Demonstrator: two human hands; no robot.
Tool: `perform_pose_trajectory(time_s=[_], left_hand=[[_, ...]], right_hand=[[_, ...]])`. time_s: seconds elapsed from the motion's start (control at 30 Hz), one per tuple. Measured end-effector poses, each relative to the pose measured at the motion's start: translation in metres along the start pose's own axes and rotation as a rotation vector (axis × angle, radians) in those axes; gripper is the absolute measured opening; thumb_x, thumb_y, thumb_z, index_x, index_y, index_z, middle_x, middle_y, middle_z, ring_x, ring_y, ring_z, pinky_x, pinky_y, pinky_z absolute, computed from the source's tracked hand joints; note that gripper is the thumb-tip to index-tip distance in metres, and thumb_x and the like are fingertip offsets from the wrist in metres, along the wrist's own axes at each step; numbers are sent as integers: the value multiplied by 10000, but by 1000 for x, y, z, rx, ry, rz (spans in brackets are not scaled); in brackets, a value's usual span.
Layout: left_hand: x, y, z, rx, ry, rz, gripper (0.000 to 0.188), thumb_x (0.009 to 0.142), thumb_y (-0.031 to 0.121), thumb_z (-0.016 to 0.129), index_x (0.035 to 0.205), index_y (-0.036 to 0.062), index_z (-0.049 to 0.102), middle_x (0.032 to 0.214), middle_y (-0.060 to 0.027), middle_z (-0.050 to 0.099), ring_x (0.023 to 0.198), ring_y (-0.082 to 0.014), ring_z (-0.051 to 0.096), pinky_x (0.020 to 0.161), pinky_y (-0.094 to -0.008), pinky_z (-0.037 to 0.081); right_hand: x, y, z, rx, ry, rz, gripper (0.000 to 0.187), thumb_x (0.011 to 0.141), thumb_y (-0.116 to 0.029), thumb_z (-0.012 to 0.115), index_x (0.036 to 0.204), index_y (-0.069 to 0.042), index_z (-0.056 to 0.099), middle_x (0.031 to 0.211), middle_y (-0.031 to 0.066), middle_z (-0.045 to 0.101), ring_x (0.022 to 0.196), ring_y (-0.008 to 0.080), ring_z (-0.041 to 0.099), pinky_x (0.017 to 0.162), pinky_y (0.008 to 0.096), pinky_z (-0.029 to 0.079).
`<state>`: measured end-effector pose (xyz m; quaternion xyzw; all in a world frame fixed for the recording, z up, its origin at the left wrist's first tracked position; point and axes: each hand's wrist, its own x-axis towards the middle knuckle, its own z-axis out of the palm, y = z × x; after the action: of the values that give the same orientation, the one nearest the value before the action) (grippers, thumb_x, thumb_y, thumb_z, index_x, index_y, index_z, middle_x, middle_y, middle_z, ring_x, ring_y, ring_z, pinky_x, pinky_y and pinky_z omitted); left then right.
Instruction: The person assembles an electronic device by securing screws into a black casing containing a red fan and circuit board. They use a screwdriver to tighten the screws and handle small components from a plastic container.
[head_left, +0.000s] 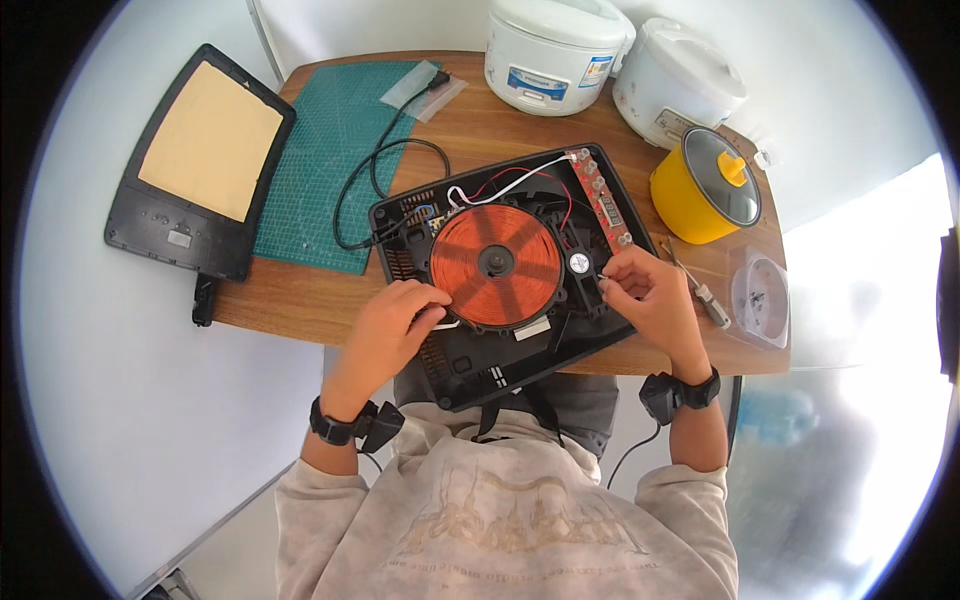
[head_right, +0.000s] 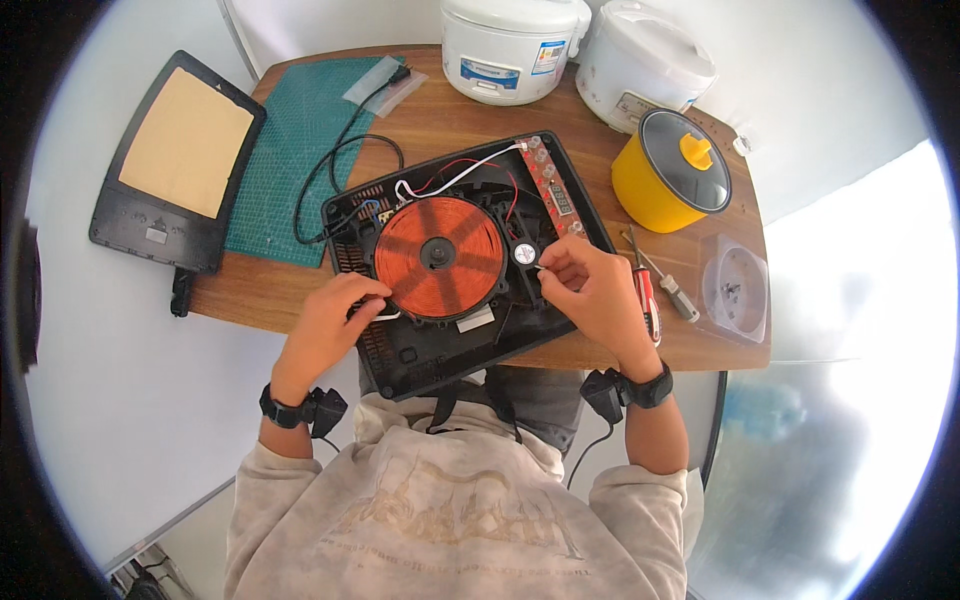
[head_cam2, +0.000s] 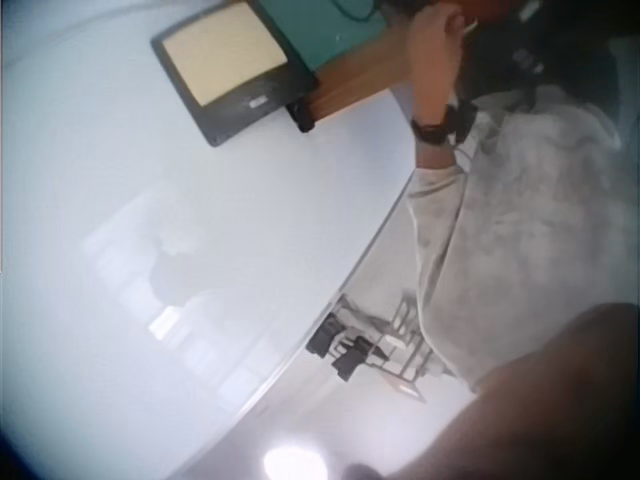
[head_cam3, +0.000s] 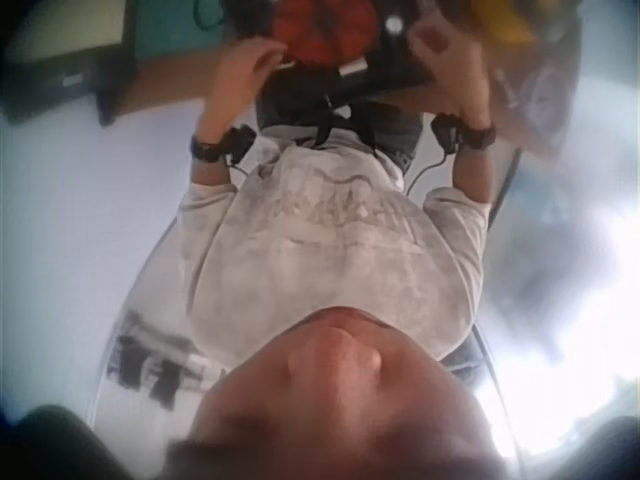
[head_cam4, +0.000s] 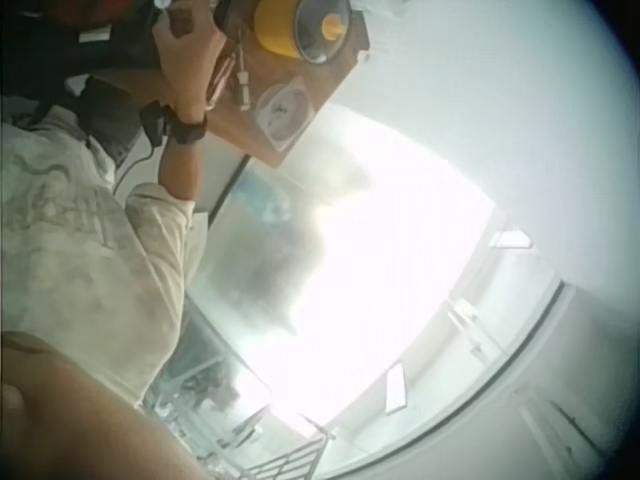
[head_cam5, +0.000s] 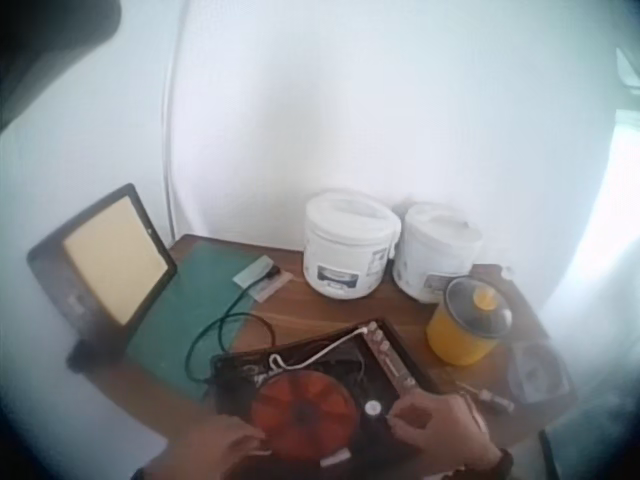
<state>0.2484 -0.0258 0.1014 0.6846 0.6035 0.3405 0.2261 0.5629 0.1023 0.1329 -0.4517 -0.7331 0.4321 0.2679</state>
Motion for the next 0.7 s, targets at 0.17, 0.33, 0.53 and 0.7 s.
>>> perform_pose_trajectory(time_s=[0.17, 0.33, 0.53, 0.7], left_hand=[[-1, -1, -7, 52, 8, 13, 115, 930, 30, 668, 1043, 20, 690, 1006, -130, 705, 974, -332, 660, 839, -393, 523], [0, 3, -7, 148, -16, 61, 121, 922, 82, 699, 1039, 49, 697, 972, -111, 713, 982, -325, 664, 878, -395, 510], [-1, 13, 8, 155, -29, 30, 177, 905, 177, 748, 1050, 84, 707, 873, -84, 683, 886, -319, 630, 850, -412, 495], [8, 18, 14, 199, -7, -62, 283, 884, 237, 781, 1103, 81, 691, 932, -98, 625, 889, -321, 606, 821, -430, 499]], right_hand=[[-3, 1, 2, -103, -2, -52, 110, 868, -37, 716, 943, 8, 651, 753, 54, 688, 674, 103, 686, 664, 244, 552], [0, 2, 7, -119, -61, -91, 101, 854, -32, 707, 910, -4, 628, 721, 75, 665, 640, 148, 677, 647, 266, 543], [8, -3, 20, -187, -106, -213, 105, 833, -10, 681, 911, -17, 612, 719, 106, 634, 630, 206, 652, 626, 302, 518], [15, 0, 28, -223, -111, -334, 94, 839, 2, 666, 930, -11, 682, 807, 138, 676, 666, 263, 666, 638, 348, 528]])
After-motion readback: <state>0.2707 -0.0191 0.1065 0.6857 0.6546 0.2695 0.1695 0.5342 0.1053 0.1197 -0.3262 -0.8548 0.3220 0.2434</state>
